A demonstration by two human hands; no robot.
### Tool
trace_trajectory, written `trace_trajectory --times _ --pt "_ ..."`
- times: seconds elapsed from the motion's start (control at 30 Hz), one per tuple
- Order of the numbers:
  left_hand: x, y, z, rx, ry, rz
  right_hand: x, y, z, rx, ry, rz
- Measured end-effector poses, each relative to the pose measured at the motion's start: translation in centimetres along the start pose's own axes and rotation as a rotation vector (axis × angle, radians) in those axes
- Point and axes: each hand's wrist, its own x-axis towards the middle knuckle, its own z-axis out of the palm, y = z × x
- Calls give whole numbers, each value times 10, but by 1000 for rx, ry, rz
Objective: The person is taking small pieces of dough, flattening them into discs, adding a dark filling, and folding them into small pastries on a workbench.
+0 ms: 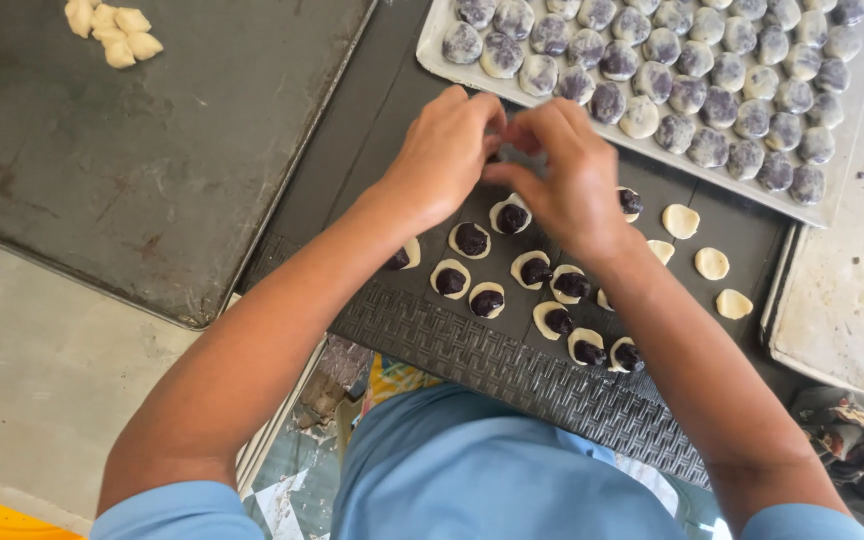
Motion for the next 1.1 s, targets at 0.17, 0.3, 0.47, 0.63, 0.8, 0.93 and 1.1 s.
trace_trajectory --times 0.17,0.3,0.47,0.63,0.8,0.93,1.1 --pt "-12 9 -1 267 73 167 -1 20 27 -10 -48 64" --pt "-22 -7 13 338 203 268 3 10 33 44 46 70" --pt "-33 -16 1 465 342 292 1 9 14 111 -38 211" --pt "-26 -36 16 286 293 206 -10 26 31 101 24 199" --pt "-26 -43 33 293 381 298 -3 22 38 77 56 158" --pt "-34 -28 17 365 390 286 0 23 33 38 34 133" --pt "-34 -32 14 301 302 151 -16 23 23 6 -4 145"
